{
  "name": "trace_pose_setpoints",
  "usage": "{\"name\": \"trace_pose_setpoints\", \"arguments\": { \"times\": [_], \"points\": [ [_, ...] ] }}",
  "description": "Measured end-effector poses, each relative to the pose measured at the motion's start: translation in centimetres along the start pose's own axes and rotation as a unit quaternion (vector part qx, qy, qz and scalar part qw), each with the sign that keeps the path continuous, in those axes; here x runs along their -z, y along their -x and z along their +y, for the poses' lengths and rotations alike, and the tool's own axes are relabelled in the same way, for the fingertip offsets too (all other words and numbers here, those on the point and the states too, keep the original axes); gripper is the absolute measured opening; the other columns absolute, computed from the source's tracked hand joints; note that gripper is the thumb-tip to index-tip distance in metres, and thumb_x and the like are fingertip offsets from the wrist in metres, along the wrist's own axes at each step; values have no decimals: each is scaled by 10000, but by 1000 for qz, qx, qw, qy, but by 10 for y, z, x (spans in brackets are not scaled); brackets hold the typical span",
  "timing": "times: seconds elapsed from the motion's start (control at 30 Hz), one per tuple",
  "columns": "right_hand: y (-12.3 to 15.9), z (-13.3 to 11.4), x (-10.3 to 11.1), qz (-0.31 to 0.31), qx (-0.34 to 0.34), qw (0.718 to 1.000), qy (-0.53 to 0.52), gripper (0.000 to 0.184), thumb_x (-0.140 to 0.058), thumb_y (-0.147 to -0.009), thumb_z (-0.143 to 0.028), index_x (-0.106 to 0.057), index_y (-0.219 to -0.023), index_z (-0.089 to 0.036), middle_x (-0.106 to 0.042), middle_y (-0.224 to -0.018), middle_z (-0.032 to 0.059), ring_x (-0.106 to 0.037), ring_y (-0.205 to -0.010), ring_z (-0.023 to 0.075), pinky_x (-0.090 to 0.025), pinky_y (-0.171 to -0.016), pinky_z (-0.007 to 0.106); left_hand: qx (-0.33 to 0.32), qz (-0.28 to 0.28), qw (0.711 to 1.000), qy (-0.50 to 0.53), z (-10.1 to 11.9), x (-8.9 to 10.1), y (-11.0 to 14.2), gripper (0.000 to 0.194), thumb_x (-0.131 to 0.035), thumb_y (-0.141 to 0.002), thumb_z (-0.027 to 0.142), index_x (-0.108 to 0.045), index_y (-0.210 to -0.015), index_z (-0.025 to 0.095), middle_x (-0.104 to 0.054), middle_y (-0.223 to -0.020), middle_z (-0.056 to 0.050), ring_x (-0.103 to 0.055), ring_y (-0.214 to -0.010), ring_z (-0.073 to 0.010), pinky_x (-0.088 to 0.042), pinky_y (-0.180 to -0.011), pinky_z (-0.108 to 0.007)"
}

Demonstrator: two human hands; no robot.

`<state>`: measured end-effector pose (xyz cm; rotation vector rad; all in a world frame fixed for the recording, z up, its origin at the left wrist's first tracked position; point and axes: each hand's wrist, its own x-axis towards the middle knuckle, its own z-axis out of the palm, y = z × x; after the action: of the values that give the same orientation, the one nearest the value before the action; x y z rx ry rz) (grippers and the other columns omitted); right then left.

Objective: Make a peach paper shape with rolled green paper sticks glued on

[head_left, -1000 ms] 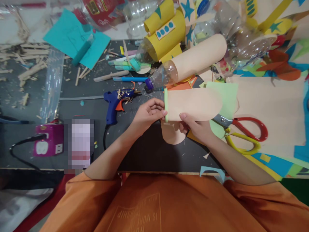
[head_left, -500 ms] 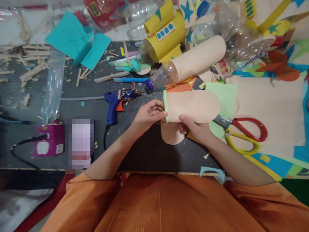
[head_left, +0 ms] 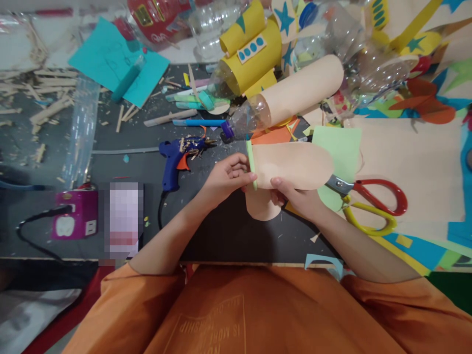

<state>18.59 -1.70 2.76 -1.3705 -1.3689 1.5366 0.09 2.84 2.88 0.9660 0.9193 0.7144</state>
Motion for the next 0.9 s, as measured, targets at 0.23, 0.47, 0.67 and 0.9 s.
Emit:
{"name": "trace_pose_setpoints", "arguments": {
  "times": [0.23, 0.47, 0.67, 0.9],
  "points": [
    [0, -2, 1, -5, 10, 1000, 27, 607, -482, -831, -713, -535, -509, -202, -542, -461, 1, -509, -452, 101, -456, -526, 259, 0, -10, 1000, -19, -1, 1, 0, 405, -837, -617, 391, -545, -784, 167, -584, -655, 49, -520, -507, -51, -414, -438, -157],
    [0, -2, 0, -6, 28, 998, 60, 619, -450, -843, -720, -525, -514, -202, -546, -466, 2, -521, -462, 106, -468, -552, 263, 15, -9, 999, -34, -2, 2, 1, 401, -819, -628, 408, -542, -781, 162, -583, -661, 45, -507, -523, -52, -410, -455, -161],
    [0, -3, 0, -6, 20, 997, 68, 622, -446, -826, -744, -514, -516, -209, -543, -474, 2, -524, -468, 110, -475, -538, 263, 10, -19, 999, -37, -2, 2, 1, 393, -813, -635, 411, -542, -773, 162, -571, -645, 44, -494, -515, -53, -405, -457, -169],
    [0, -1, -1, -10, 33, 997, 64, 615, -448, -838, -726, -511, -517, -206, -536, -468, 2, -512, -453, 107, -471, -527, 267, 10, -4, 999, -35, -2, 1, 1, 398, -818, -628, 397, -533, -783, 167, -563, -661, 51, -474, -502, -42, -399, -451, -165]
  ]
}}
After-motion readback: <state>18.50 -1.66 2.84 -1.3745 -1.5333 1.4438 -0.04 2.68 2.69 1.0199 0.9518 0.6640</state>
